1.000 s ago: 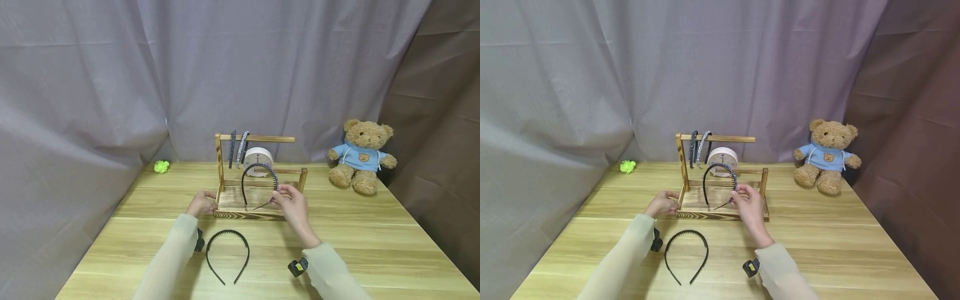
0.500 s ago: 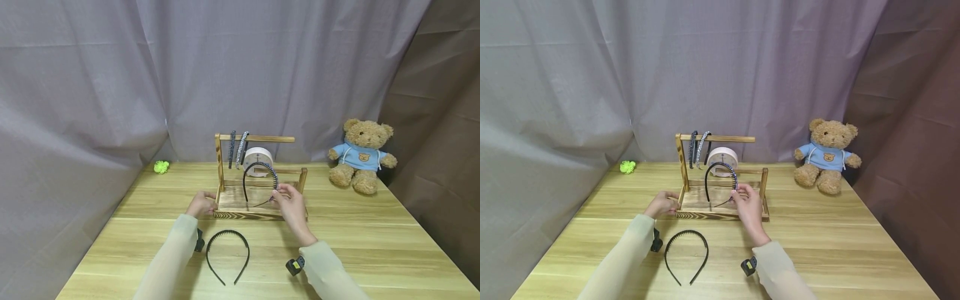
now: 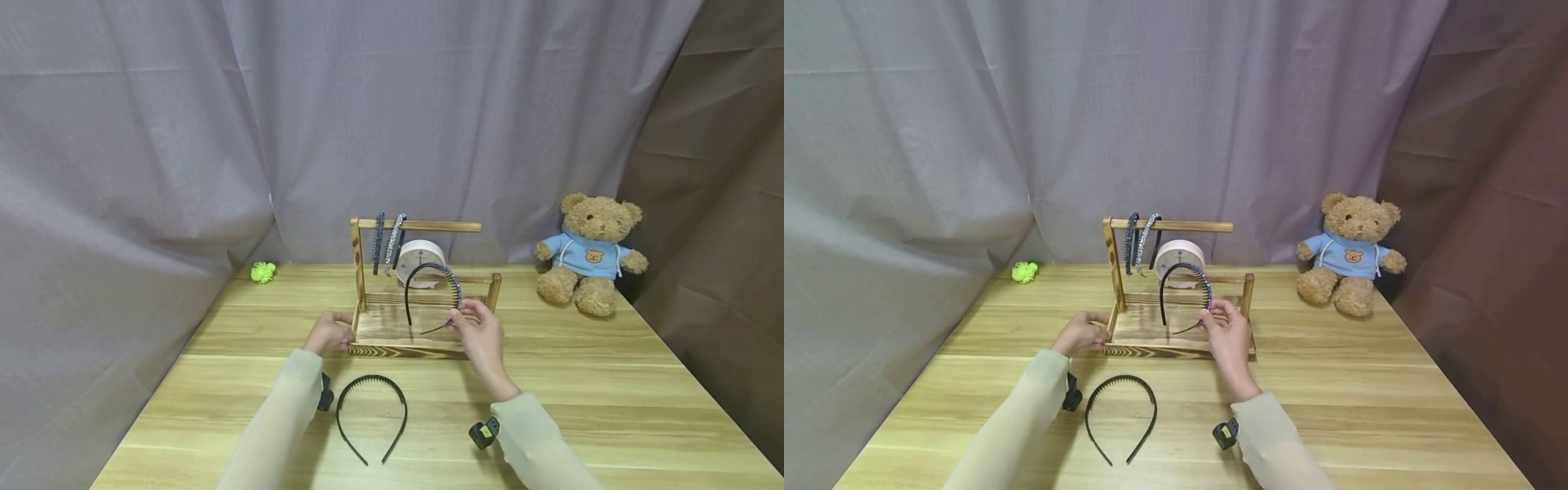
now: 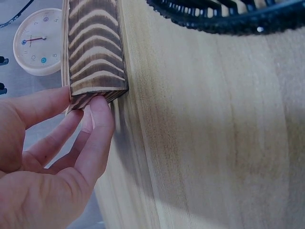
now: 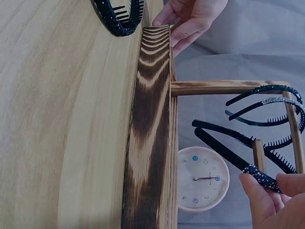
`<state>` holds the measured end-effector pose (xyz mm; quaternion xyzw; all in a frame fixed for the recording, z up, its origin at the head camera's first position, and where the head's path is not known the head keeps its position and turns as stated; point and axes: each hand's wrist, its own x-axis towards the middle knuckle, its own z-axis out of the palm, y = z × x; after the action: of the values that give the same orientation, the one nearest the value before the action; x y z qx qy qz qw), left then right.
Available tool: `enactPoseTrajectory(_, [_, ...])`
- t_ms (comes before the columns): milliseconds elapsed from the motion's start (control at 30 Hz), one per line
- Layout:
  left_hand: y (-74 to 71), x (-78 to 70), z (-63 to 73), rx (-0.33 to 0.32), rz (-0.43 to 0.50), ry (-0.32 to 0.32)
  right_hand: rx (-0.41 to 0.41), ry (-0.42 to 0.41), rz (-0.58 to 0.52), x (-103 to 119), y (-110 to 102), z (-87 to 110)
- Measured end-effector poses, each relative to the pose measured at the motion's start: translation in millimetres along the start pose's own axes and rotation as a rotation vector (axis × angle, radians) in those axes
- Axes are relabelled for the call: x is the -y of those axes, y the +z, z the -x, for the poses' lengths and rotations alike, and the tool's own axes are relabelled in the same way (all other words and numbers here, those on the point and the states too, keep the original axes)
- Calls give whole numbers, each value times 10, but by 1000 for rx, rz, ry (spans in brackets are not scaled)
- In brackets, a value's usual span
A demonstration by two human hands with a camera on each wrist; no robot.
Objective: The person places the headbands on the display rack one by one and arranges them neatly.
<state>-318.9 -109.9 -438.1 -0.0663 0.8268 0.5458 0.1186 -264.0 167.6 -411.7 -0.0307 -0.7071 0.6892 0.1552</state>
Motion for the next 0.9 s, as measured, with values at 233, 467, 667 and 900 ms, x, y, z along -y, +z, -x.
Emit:
enactPoseTrajectory(233, [1, 8, 4, -3, 9, 4, -34, 11, 34, -37, -24, -28])
enactPoseTrajectory(467, [10, 8, 2, -5, 21, 0, -52, 11, 31, -67, -52, -39])
enactPoseTrajectory(667, [10, -3, 10, -7, 12, -2, -65, -1, 46, -97, -97, -59])
enactPoseTrajectory(900, [13, -6, 13, -6, 17, -3, -88, -4, 44, -128, -130, -77])
